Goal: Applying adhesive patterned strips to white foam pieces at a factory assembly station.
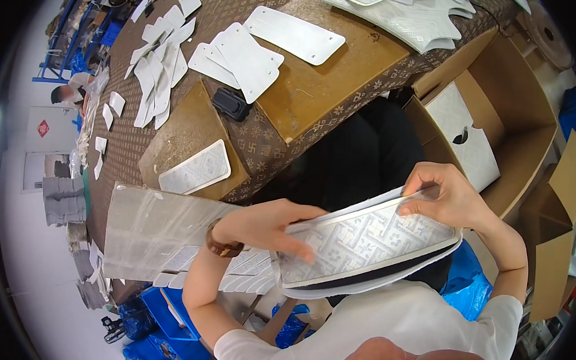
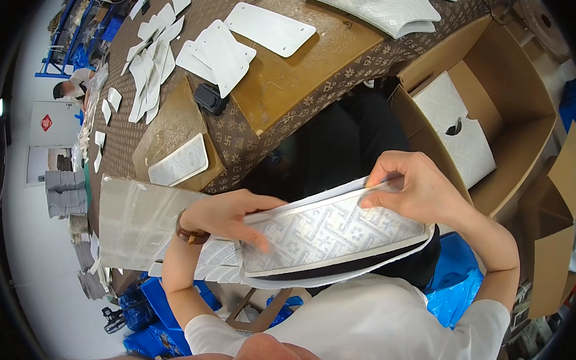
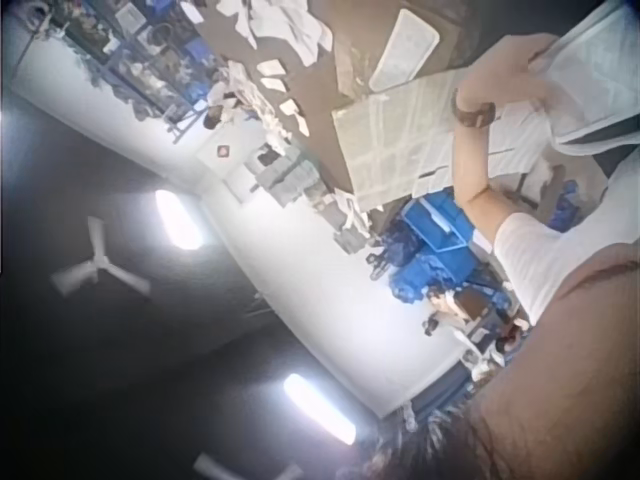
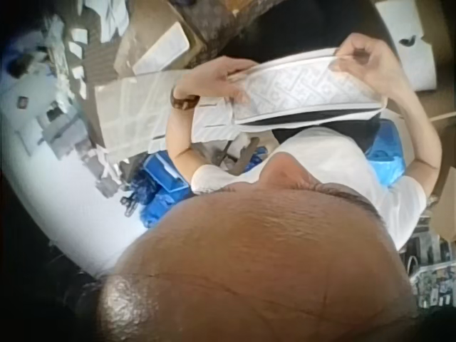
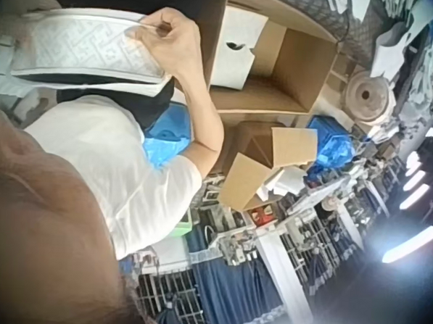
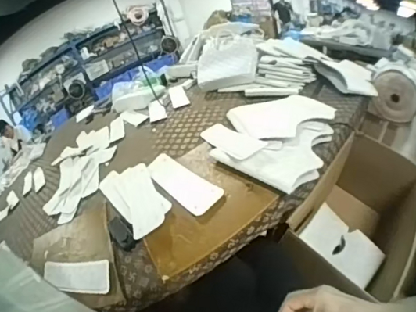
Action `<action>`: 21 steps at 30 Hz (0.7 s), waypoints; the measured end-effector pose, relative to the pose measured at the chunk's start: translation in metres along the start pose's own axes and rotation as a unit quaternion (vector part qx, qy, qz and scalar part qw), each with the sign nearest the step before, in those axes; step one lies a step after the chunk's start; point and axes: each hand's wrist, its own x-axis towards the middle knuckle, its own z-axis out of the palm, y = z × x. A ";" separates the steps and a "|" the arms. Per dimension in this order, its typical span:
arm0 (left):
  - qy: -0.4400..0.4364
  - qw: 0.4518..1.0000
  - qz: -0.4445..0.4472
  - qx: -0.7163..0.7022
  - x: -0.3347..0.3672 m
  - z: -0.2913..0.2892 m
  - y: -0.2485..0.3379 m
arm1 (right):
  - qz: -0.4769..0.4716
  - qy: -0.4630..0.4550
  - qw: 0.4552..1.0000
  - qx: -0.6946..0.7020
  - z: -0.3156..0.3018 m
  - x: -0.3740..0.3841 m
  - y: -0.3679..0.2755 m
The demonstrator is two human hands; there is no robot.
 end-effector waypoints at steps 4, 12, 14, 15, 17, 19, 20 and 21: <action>-0.047 0.994 0.095 -0.034 0.050 0.016 0.018 | -0.012 -0.005 1.000 -0.017 0.005 -0.012 -0.005; -0.104 0.988 0.091 -0.075 0.073 0.050 0.033 | -0.072 0.001 0.995 -0.073 0.005 -0.047 -0.008; -0.091 0.989 0.061 -0.100 0.065 0.059 0.044 | -0.088 -0.025 0.994 -0.060 0.002 -0.054 -0.006; -0.083 0.989 0.046 -0.112 0.061 0.062 0.048 | -0.084 -0.019 0.995 -0.058 0.000 -0.057 -0.003; -0.094 0.990 0.030 -0.104 0.056 0.064 0.055 | -0.109 -0.061 0.992 -0.015 -0.006 -0.063 0.002; -0.100 0.991 -0.002 -0.091 0.053 0.066 0.059 | -0.118 -0.075 0.990 0.004 -0.008 -0.069 0.004; -0.107 0.990 0.001 -0.089 0.053 0.068 0.057 | -0.116 -0.079 0.990 0.024 -0.007 -0.071 0.006; -0.095 0.991 0.023 -0.090 0.054 0.071 0.054 | -0.113 -0.083 0.989 0.043 -0.006 -0.072 0.008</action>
